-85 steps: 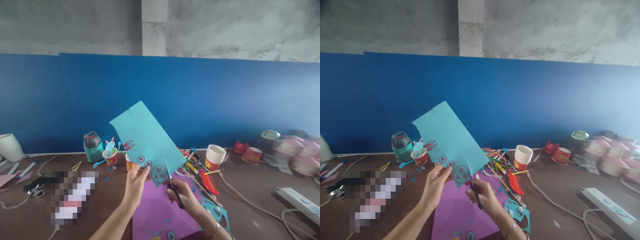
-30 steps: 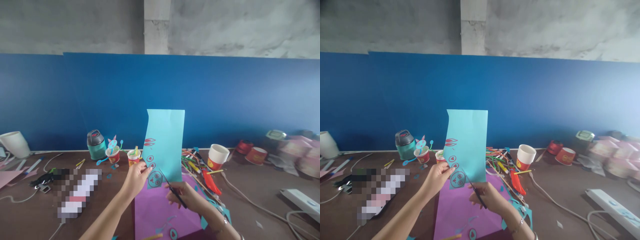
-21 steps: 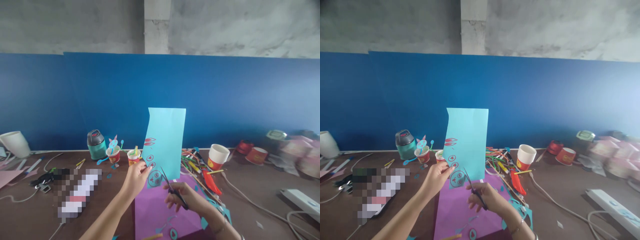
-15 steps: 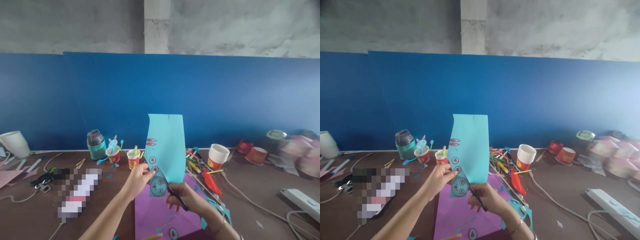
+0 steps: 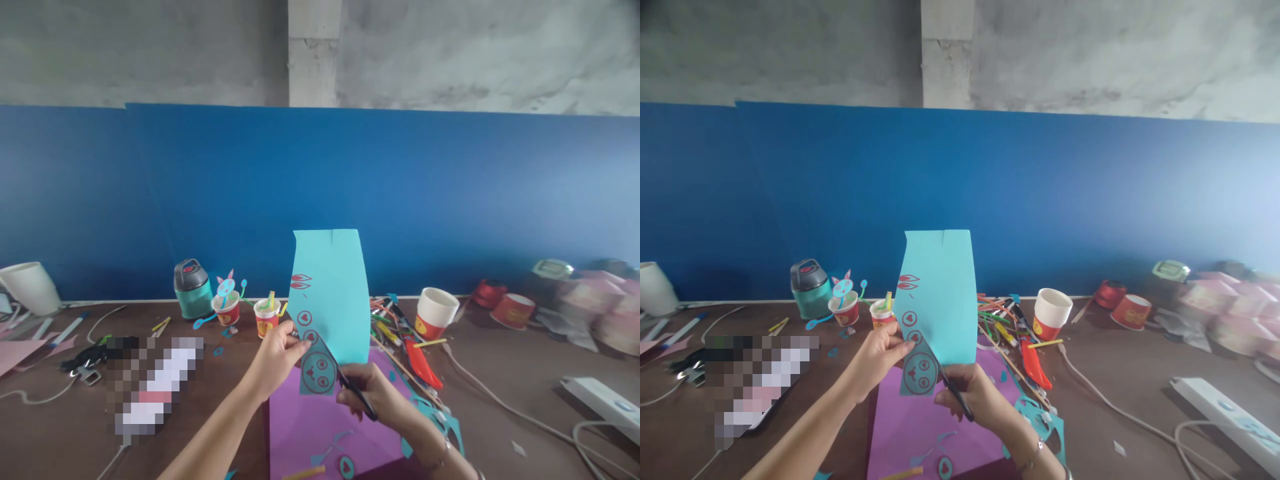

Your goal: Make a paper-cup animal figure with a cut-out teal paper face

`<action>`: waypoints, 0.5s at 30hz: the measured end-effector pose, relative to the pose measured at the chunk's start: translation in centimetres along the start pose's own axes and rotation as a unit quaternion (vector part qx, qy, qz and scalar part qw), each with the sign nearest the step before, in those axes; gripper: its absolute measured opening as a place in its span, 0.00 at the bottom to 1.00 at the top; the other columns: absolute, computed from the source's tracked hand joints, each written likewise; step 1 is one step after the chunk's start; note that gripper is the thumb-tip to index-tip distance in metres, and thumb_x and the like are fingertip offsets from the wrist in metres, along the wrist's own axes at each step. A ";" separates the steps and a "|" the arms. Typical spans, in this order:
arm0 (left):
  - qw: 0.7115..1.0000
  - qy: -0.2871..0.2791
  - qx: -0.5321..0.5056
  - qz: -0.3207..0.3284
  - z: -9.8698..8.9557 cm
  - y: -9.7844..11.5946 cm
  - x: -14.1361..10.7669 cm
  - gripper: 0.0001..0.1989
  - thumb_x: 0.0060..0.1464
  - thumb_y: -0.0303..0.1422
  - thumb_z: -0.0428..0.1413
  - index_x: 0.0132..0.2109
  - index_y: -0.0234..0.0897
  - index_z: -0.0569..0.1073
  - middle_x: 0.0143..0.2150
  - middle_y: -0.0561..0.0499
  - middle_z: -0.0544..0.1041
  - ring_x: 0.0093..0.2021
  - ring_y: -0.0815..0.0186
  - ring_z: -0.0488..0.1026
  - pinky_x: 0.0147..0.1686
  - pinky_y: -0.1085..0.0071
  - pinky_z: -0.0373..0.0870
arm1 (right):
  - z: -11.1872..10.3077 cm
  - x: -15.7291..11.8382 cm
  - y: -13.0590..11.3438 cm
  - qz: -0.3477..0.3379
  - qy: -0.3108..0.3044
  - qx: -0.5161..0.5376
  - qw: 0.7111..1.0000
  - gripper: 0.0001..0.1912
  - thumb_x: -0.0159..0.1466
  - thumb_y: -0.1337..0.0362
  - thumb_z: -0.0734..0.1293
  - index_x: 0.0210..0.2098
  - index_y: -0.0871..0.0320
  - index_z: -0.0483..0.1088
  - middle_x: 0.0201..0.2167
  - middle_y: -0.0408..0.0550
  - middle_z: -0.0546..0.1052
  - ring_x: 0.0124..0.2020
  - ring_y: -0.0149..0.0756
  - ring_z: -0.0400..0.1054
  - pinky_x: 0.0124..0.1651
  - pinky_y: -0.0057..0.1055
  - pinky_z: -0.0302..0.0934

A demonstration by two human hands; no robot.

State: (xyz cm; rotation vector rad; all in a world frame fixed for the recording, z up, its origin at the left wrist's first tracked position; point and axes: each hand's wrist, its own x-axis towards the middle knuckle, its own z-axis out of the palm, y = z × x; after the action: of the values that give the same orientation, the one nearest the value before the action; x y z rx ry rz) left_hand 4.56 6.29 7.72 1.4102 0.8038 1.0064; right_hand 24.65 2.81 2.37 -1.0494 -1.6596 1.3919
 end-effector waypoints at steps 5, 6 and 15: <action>0.999 -0.018 -0.043 -0.010 0.3 0.4 -0.2 0.20 0.46 0.41 0.61 0.43 0.33 0.71 0.30 0.47 0.78 0.29 0.62 0.75 0.34 0.65 0.70 | 0.1 0.1 0.2 0.006 0.007 0.004 1.000 0.15 0.50 0.55 0.73 0.26 0.62 0.71 0.13 0.37 0.66 0.14 0.24 0.59 0.17 0.21 0.54; 0.999 -0.016 -0.044 -0.015 0.4 0.4 -0.2 0.20 0.45 0.41 0.62 0.42 0.33 0.71 0.30 0.47 0.78 0.29 0.62 0.75 0.34 0.65 0.70 | 0.1 0.0 0.2 0.004 0.008 0.000 1.000 0.14 0.50 0.57 0.73 0.26 0.62 0.71 0.13 0.37 0.66 0.15 0.24 0.59 0.18 0.21 0.54; 0.995 -0.039 -0.081 -0.038 0.9 0.9 -0.8 0.20 0.45 0.38 0.63 0.43 0.33 0.72 0.30 0.47 0.79 0.29 0.61 0.76 0.34 0.65 0.70 | 0.2 -0.3 -0.7 -0.035 -0.003 -0.025 0.999 0.04 0.49 0.71 0.65 0.26 0.63 0.70 0.17 0.37 0.64 0.19 0.24 0.54 0.22 0.22 0.51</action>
State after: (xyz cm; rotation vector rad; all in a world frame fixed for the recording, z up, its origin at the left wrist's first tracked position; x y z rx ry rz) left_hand 4.97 5.16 8.59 1.2631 0.6981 0.9310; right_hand 24.46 2.37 3.02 -1.0063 -1.7275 1.3168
